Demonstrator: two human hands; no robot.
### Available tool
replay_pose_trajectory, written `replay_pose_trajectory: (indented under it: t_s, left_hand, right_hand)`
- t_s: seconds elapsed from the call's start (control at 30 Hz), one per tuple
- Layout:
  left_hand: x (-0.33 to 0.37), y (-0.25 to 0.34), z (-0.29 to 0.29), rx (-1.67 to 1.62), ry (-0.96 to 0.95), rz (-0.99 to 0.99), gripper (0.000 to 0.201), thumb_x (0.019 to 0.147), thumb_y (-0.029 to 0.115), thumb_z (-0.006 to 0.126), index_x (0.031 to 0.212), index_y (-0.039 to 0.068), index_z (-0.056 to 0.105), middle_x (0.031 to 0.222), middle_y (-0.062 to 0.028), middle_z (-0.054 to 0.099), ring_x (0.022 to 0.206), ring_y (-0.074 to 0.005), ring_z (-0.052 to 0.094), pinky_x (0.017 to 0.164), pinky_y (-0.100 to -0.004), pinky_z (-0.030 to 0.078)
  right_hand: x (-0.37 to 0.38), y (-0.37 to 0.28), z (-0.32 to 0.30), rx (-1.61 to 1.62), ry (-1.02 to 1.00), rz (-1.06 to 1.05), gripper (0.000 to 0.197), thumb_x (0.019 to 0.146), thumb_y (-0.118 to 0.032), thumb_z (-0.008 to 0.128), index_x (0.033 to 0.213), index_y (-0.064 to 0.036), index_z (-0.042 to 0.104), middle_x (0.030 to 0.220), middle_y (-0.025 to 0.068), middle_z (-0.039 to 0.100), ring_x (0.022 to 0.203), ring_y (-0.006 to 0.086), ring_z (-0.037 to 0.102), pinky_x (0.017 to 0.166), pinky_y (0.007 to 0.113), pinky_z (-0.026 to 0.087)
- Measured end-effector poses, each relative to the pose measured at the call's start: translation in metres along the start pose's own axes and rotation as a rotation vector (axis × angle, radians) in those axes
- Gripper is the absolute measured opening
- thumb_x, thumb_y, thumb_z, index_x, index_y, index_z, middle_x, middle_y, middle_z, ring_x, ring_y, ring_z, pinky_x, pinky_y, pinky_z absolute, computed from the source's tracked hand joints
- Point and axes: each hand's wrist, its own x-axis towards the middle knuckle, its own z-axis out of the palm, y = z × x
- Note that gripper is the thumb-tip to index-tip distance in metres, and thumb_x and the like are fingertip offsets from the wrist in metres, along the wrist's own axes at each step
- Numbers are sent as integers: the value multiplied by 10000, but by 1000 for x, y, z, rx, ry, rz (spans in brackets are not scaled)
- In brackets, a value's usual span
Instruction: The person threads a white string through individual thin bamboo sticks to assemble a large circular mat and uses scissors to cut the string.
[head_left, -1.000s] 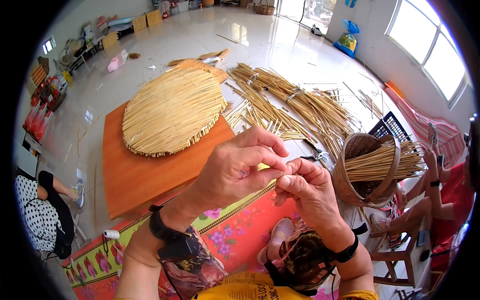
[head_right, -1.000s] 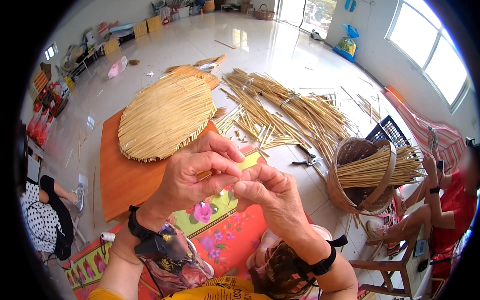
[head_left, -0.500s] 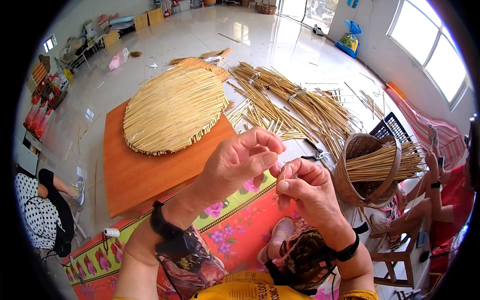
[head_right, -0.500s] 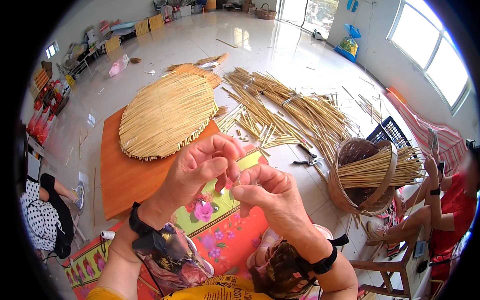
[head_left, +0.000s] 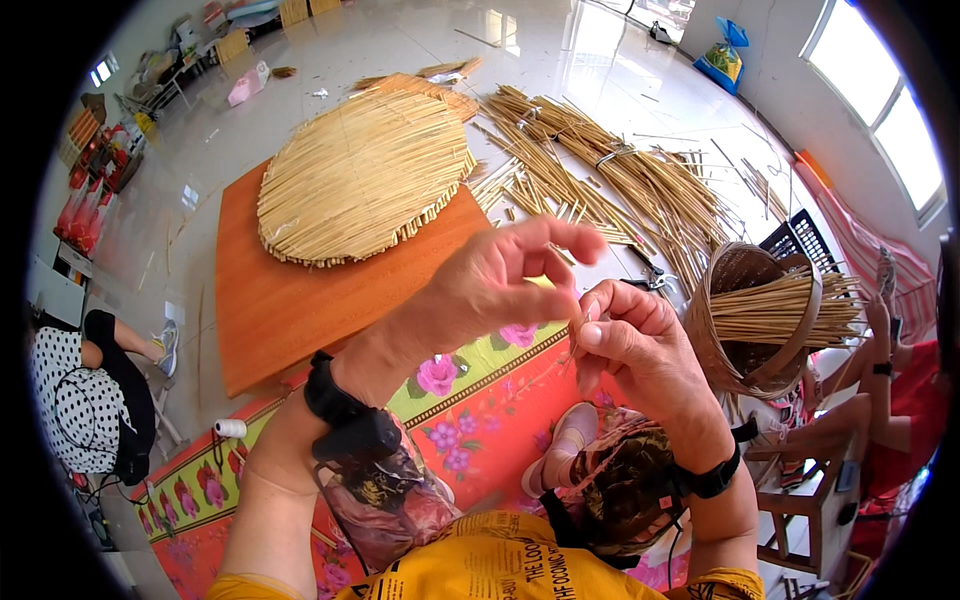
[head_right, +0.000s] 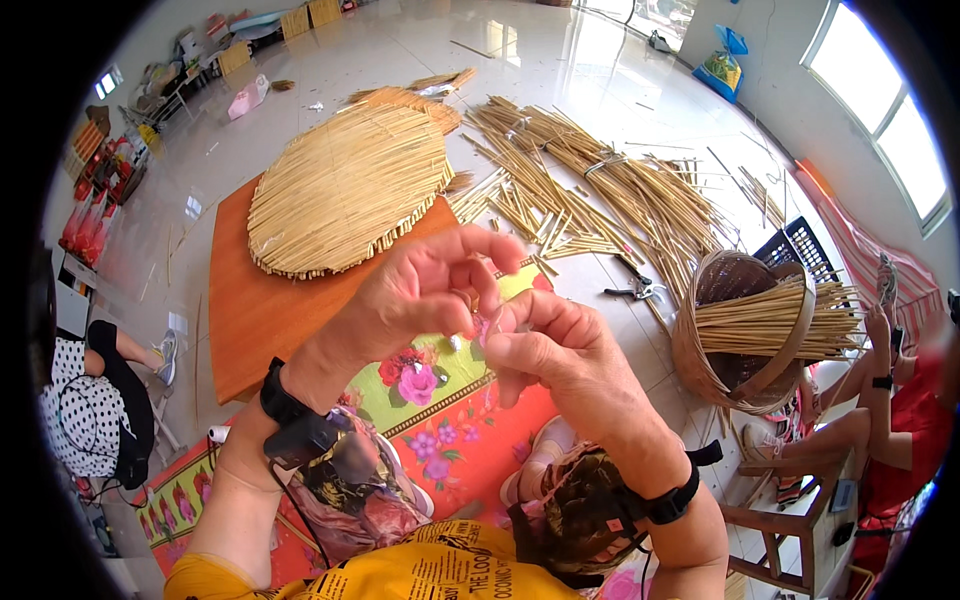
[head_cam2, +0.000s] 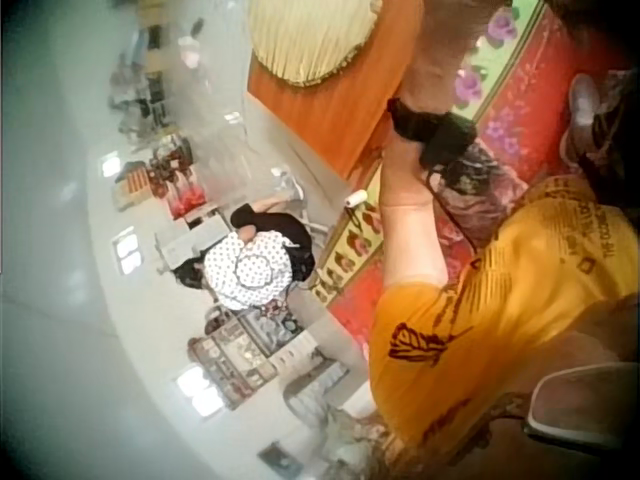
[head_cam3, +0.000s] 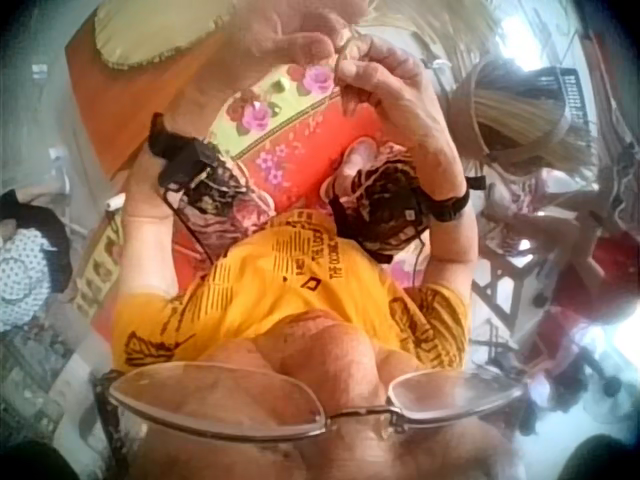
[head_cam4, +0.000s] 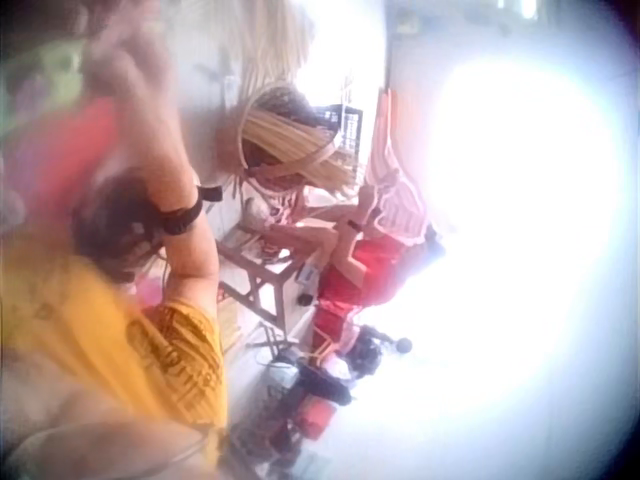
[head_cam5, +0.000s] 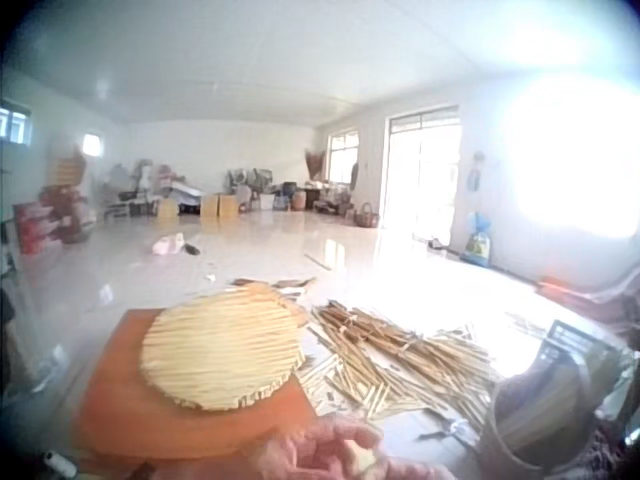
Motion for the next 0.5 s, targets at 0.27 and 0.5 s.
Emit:
replay_pose_trajectory:
  t_s: [0.27,0.5]
  left_hand:
    - [-1,2,9,237,118,256,108,871,120,678,914,23,658,984,-37,575,829,-84,546,741,-222,452]
    - [4,-31,-22,46,359,59,216,976,237,543,988,25,586,757,-42,654,592,-71,611,507,-159,458]
  right_hand:
    - [2,-1,2,-47,-37,37,53,876,-92,646,876,-62,603,737,0,596,582,94,585,563,214,474]
    - [3,-1,-3,0,-114,-114,69,855,7,604,909,-30,582,859,60,643,548,68,568,455,175,464]
